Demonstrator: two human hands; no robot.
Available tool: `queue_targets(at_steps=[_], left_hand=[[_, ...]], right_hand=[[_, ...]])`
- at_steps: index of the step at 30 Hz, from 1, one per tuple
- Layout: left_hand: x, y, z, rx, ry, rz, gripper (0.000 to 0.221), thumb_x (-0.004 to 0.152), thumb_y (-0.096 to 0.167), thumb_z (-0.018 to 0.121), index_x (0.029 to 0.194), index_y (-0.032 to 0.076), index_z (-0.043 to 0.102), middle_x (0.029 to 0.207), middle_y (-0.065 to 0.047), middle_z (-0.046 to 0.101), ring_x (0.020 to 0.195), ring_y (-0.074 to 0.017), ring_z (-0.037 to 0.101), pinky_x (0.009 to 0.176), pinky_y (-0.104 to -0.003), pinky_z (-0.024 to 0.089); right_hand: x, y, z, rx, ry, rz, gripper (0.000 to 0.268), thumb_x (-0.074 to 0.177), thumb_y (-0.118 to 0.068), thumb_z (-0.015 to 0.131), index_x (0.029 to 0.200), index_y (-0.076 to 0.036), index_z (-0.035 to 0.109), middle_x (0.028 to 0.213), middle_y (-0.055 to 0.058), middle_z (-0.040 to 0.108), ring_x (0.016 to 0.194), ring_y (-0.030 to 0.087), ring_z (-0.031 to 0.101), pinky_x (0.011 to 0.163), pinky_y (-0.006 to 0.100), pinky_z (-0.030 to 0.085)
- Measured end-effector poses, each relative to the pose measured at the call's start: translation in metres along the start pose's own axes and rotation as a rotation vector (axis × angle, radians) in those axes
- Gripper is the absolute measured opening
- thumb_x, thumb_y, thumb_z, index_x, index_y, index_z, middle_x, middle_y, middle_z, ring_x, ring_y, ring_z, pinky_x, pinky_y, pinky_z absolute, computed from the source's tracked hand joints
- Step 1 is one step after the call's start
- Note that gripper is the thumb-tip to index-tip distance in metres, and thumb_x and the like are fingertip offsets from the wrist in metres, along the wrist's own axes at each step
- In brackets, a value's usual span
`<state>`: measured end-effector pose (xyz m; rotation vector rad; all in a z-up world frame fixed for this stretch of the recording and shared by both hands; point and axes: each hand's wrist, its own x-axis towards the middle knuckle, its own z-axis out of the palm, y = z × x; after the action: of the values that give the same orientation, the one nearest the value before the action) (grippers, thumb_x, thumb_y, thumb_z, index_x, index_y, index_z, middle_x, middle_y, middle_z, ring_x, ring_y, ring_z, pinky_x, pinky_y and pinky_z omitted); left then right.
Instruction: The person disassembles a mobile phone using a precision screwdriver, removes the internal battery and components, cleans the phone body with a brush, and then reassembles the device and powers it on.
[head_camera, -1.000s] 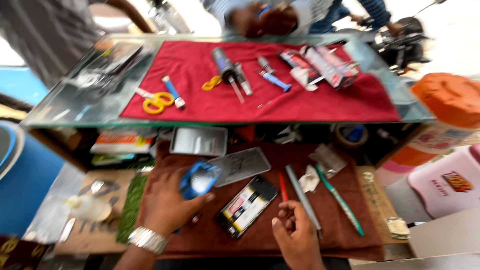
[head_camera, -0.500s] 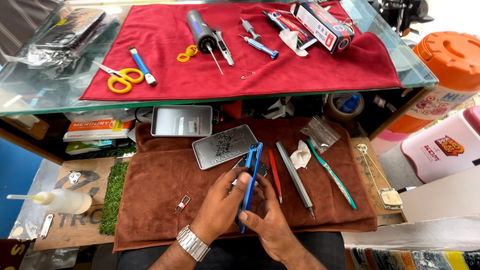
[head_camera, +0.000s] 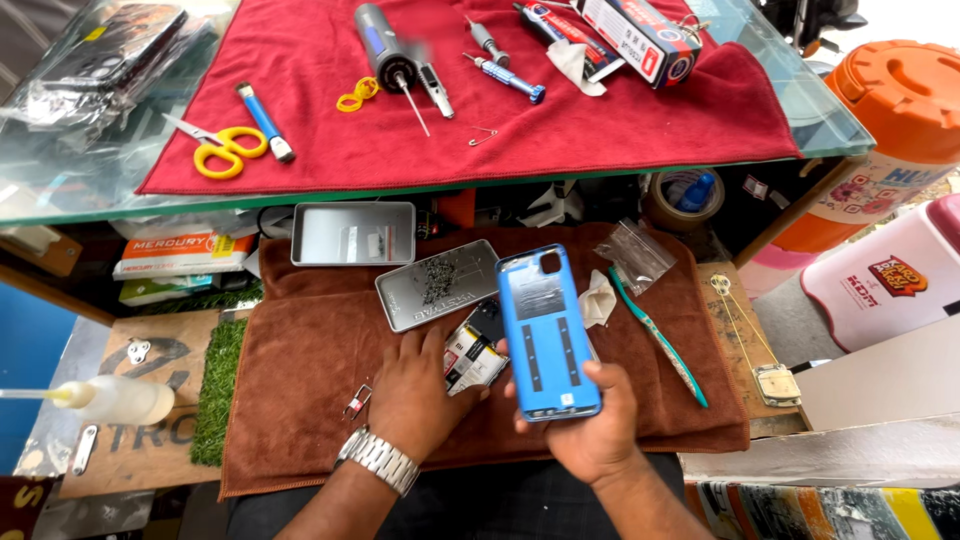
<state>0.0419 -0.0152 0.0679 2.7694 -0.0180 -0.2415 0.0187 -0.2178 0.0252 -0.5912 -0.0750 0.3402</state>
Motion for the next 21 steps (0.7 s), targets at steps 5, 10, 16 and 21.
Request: queue_targets(at_steps=[5, 10, 16, 21], left_hand=[[0.01, 0.01, -0.003, 0.061, -0.177, 0.004, 0.077, 0.071, 0.043, 0.088, 0.131, 0.011, 0.051, 0.122, -0.013, 0.062, 0.113, -0.0319, 0.064, 0.095, -0.045, 0.055], [-0.002, -0.015, 0.005, -0.623, -0.154, -0.05, 0.052, 0.081, 0.034, 0.082, 0.122, 0.009, 0.064, 0.111, -0.012, 0.077, 0.1, -0.0284, 0.075, 0.086, -0.044, 0.061], [-0.035, -0.04, -0.01, -1.691, -0.436, -0.218, 0.062, 0.089, 0.025, 0.067, 0.147, 0.014, 0.047, 0.118, -0.012, 0.071, 0.102, -0.0272, 0.071, 0.086, -0.054, 0.059], [-0.046, -0.037, -0.038, -2.244, -0.54, 0.042, 0.069, 0.09, 0.036, 0.045, 0.152, 0.006, 0.038, 0.139, -0.015, 0.065, 0.12, -0.0331, 0.069, 0.093, -0.054, 0.058]], right_hand=[[-0.005, -0.011, 0.001, 0.265, -0.103, 0.017, 0.075, 0.093, -0.049, 0.057, 0.149, -0.001, 0.044, 0.135, 0.03, 0.055, 0.095, 0.033, 0.064, 0.059, 0.036, 0.06], [-0.012, -0.013, 0.002, 0.422, -0.232, 0.064, 0.079, 0.097, -0.053, 0.053, 0.148, 0.006, 0.042, 0.135, 0.032, 0.053, 0.095, 0.033, 0.06, 0.056, 0.035, 0.06], [-0.02, -0.016, 0.015, 0.444, -0.237, 0.104, 0.082, 0.098, -0.055, 0.055, 0.147, 0.009, 0.04, 0.133, 0.029, 0.054, 0.097, 0.032, 0.06, 0.055, 0.035, 0.059], [-0.023, -0.024, 0.049, 0.378, -0.245, 0.075, 0.077, 0.098, -0.05, 0.056, 0.151, 0.004, 0.039, 0.134, 0.03, 0.053, 0.096, 0.033, 0.059, 0.058, 0.037, 0.056]])
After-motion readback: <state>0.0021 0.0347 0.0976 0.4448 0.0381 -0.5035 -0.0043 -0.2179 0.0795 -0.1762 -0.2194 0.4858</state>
